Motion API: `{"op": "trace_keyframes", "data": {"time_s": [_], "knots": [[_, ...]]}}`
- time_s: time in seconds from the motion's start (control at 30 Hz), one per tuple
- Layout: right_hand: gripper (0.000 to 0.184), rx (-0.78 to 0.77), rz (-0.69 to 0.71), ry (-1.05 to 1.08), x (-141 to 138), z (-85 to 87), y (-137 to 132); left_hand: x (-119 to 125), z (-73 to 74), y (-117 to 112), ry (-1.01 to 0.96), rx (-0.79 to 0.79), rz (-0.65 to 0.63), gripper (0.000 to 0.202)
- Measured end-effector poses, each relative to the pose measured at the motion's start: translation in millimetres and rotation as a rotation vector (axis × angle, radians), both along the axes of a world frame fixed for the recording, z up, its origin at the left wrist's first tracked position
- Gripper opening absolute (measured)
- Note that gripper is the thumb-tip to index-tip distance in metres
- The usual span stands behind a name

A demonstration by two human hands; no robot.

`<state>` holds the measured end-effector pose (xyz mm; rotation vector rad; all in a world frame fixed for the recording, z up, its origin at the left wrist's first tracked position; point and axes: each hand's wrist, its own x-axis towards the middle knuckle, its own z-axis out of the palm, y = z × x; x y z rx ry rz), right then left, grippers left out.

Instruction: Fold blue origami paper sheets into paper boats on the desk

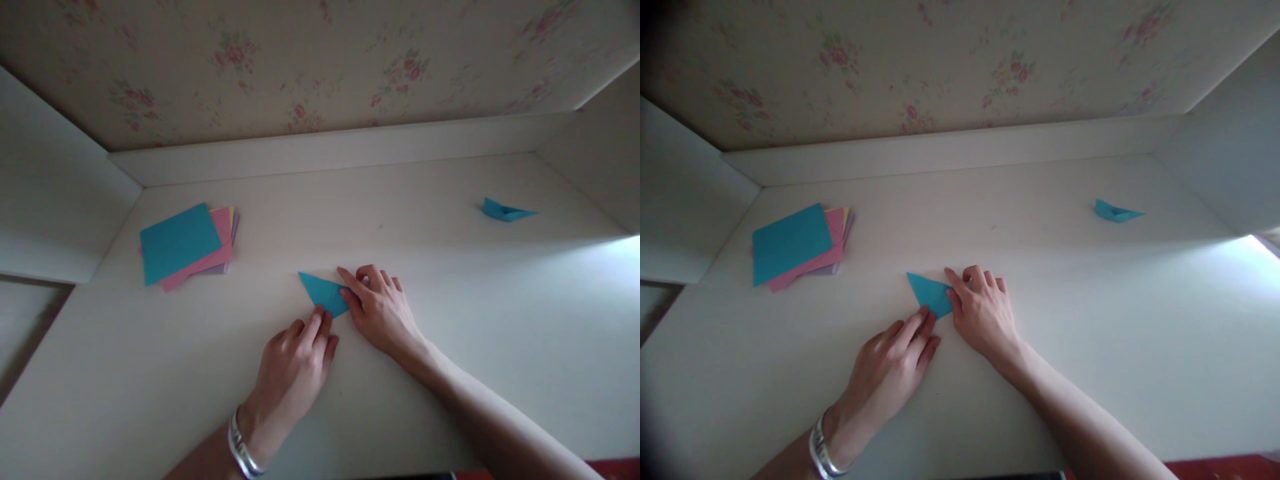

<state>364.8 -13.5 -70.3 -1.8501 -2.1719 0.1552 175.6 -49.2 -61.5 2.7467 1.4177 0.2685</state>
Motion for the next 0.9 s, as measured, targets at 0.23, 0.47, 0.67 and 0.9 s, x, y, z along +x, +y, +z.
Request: {"op": "trace_keyframes", "data": {"time_s": [0.23, 0.47, 0.67, 0.9], "knots": [[0.067, 0.066, 0.029, -0.018, -2.3, -0.2, -15.5, 1.1, 3.1, 1.6, 0.038, -0.028, -0.004, 0.029], [0.065, 0.06, -0.027, -0.037, 4.1, -3.9, -12.1, -0.6, 0.3, -0.4, 0.04, -0.007, -0.014, 0.032], [0.068, 0.09, -0.084, -0.069, 11.7, -6.9, -10.4, -1.1, -0.5, -0.6, 0.02, -0.002, -0.024, 0.033], [0.057, 0.079, -0.114, -0.073, 14.3, -6.1, -8.6, -0.6, -0.5, 0.2, 0.012, -0.003, -0.019, 0.033]]}}
